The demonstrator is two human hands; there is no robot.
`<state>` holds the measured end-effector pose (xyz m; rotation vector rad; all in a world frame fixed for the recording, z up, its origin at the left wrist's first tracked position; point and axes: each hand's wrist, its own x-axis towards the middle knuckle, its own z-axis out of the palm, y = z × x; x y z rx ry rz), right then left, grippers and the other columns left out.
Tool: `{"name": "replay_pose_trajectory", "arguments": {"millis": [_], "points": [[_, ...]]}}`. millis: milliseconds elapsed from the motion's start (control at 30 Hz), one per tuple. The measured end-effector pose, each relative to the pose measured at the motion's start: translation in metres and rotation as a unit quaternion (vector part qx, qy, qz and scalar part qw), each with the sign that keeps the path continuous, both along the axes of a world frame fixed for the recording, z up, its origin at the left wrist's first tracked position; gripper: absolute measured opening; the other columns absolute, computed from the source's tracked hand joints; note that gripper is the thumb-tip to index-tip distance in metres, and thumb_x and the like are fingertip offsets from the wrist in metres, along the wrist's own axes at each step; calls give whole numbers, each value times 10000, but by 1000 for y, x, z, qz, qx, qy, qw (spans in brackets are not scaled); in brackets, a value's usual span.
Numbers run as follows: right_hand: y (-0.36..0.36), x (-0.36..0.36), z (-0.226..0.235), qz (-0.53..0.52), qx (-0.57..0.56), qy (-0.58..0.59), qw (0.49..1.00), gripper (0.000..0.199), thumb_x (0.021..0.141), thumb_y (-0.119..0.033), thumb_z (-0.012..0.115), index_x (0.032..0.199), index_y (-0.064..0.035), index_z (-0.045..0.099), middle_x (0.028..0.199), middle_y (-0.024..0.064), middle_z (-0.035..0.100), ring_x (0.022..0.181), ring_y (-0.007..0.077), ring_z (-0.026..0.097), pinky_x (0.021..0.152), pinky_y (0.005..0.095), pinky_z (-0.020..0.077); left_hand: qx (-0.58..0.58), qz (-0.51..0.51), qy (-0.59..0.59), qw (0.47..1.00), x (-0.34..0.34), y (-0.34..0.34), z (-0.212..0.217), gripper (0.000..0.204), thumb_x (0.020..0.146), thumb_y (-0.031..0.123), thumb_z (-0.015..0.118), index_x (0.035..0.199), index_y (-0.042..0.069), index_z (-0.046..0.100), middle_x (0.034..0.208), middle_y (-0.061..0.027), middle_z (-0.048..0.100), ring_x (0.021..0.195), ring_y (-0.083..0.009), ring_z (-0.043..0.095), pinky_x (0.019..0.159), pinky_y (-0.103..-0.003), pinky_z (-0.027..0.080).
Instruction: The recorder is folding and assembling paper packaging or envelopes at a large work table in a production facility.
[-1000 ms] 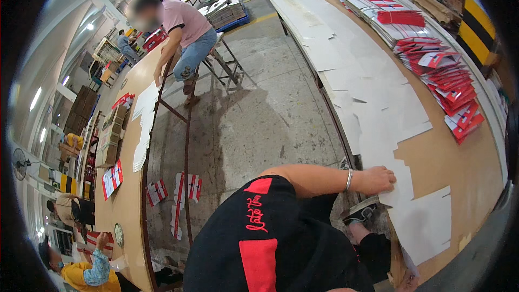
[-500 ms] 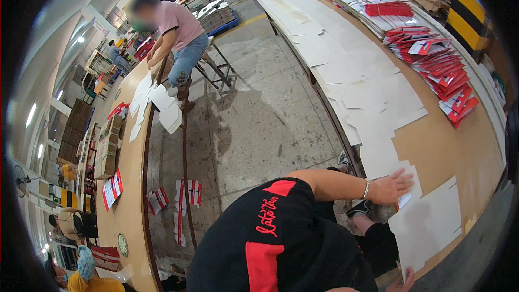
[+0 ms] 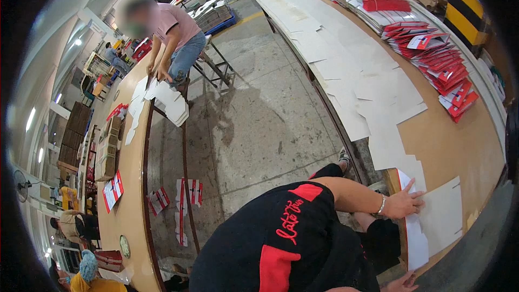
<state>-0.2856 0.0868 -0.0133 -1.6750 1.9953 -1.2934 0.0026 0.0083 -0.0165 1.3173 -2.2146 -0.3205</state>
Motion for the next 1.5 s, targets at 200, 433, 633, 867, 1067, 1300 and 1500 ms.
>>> {"name": "replay_pose_trajectory", "arguments": {"millis": [200, 433, 633, 867, 1067, 1300, 1500], "points": [[38, 70, 15, -20, 219, -449, 866, 472, 949, -337, 564, 1277, -3, 506, 1195, 133, 588, 1092, 270, 555, 902, 365, 429, -61, -140, 18, 988, -15, 13, 18, 704, 812, 493, 594, 1393, 134, 422, 1489, -87, 356, 1421, -359, 194, 1021, -770, -32], [8, 114, 13, 41, 180, -530, 828, 507, 964, -319, 539, 1311, 43, 464, 1205, 184, 584, 1074, 239, 575, 914, 340, 446, -199, -158, -106, 961, -55, 18, -13, 812, 656, 409, 654, 1369, 95, 428, 1496, -167, 317, 1416, -358, 230, 1034, -757, -17], [-23, 25, 23, 3, 20, 192, 981, 423, 998, -234, 457, 1168, 144, 544, 1148, 302, 594, 1002, 418, 546, 927, 472, 415, -113, -149, -98, 978, -45, 19, -5, 1079, 629, 524, 731, 1451, 2, 265, 1538, -202, 213, 1436, -370, 156, 1095, -677, -12], [-69, 63, 26, 197, -150, 335, 909, 446, 987, -129, 320, 1406, 8, 395, 1436, 183, 422, 1328, 348, 399, 1110, 412, 310, -74, -175, 73, 979, -39, 19, -4, 1158, 615, 624, 729, 1455, -15, 252, 1549, -193, 189, 1440, -359, 146, 1094, -673, -15], [-95, 16, 4, 262, -98, 403, 872, 501, 994, -212, 224, 1428, -1, 359, 1474, 174, 372, 1374, 307, 344, 1150, 429, 243, -104, -44, -202, 973, 73, 51, 2, 678, 782, 258, 594, 1387, 21, 398, 1496, -158, 316, 1395, -322, 275, 1117, -591, 181], [-91, 8, 9, 285, -47, 378, 880, 490, 986, -176, 235, 1423, 0, 369, 1464, 173, 389, 1370, 323, 347, 1148, 444, 234, -35, -77, -52, 995, 135, 23, 19, 269, 752, 120, 619, 996, 7, 607, 1156, -133, 576, 1159, -304, 521, 971, -404, 448], [-95, -12, 15, 289, -57, 370, 881, 462, 968, -80, 394, 1427, -32, 383, 1443, 166, 422, 1348, 334, 379, 1105, 435, 313, -51, -120, 43, 991, 152, 11, 25, 260, 666, 57, 702, 914, 29, 627, 996, -97, 607, 1031, -297, 562, 840, -377, 498]]}}
